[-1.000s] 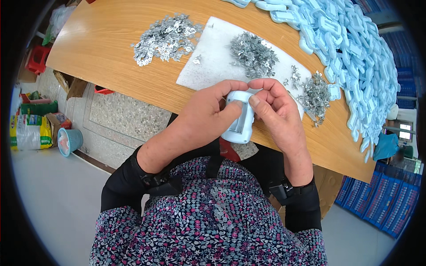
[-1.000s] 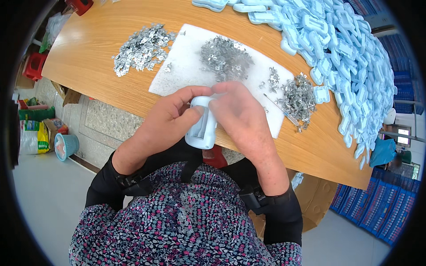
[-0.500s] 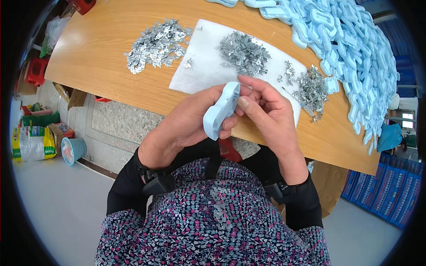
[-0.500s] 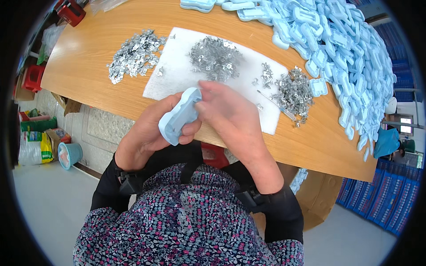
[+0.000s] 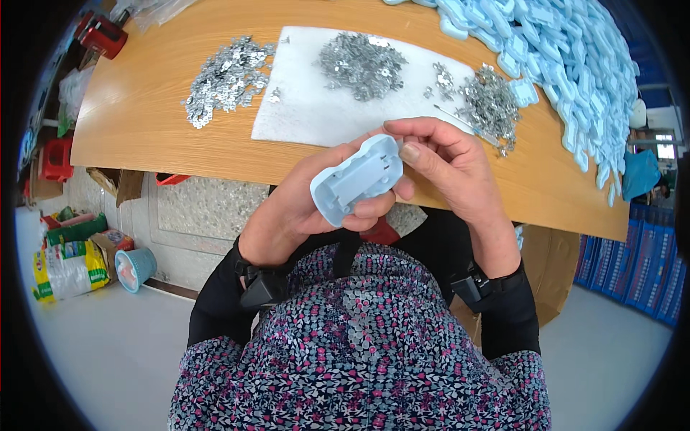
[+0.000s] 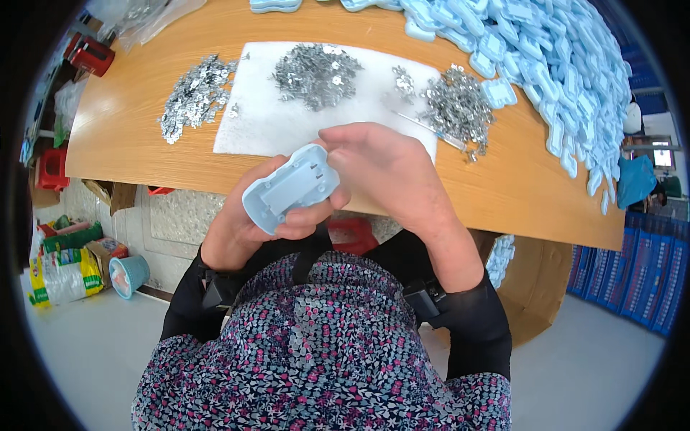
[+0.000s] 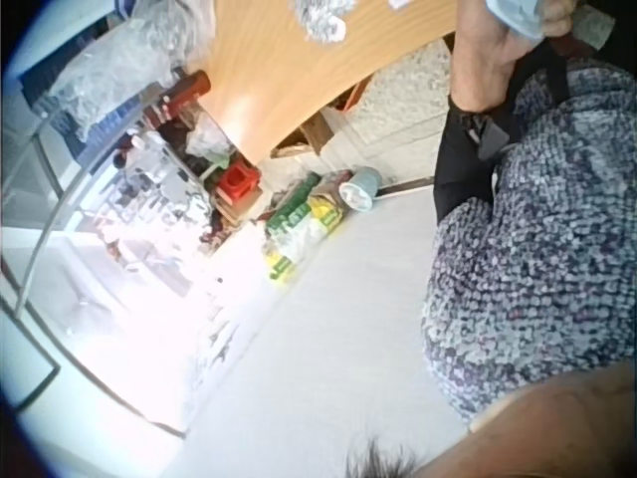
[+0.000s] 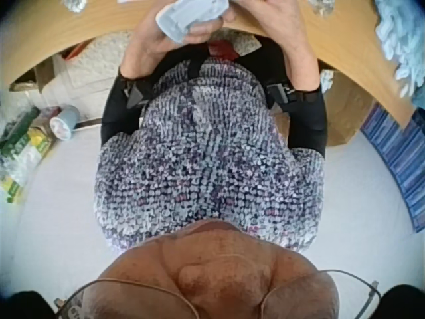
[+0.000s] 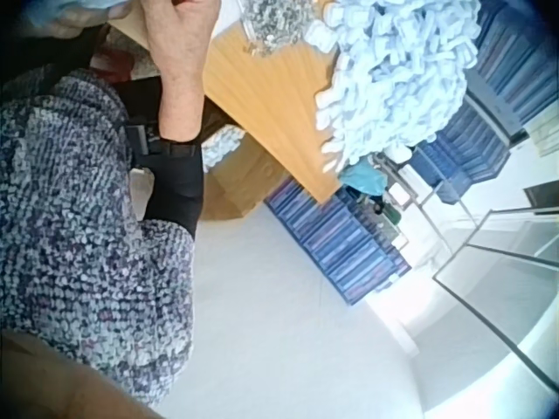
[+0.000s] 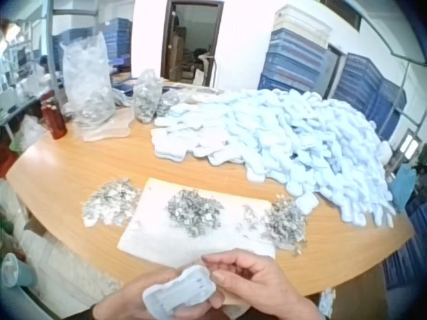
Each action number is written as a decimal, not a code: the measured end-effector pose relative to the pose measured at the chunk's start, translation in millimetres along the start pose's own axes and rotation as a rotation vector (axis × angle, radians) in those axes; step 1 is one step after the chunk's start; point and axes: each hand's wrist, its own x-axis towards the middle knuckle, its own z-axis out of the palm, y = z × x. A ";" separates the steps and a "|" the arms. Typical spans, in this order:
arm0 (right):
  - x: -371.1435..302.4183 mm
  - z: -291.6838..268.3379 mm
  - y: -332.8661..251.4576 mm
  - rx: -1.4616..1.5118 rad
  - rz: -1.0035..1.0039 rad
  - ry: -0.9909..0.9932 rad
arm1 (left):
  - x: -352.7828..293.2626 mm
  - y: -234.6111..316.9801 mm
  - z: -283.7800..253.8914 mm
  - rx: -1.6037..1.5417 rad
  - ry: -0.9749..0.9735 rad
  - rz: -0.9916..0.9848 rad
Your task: Assemble small metal components into a light-blue plastic battery compartment or electronic housing.
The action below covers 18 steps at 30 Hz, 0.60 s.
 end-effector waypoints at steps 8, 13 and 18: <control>-55.1 -39.3 -7.2 0.064 0.107 0.026 | 40.1 -37.1 9.8 -0.018 -0.141 -0.129; -136.5 -120.8 19.2 0.081 0.165 0.319 | 36.2 -45.4 31.2 0.466 0.187 -0.266; -280.5 -239.4 80.7 0.085 0.265 0.789 | 20.4 -44.0 16.6 0.658 0.118 -0.369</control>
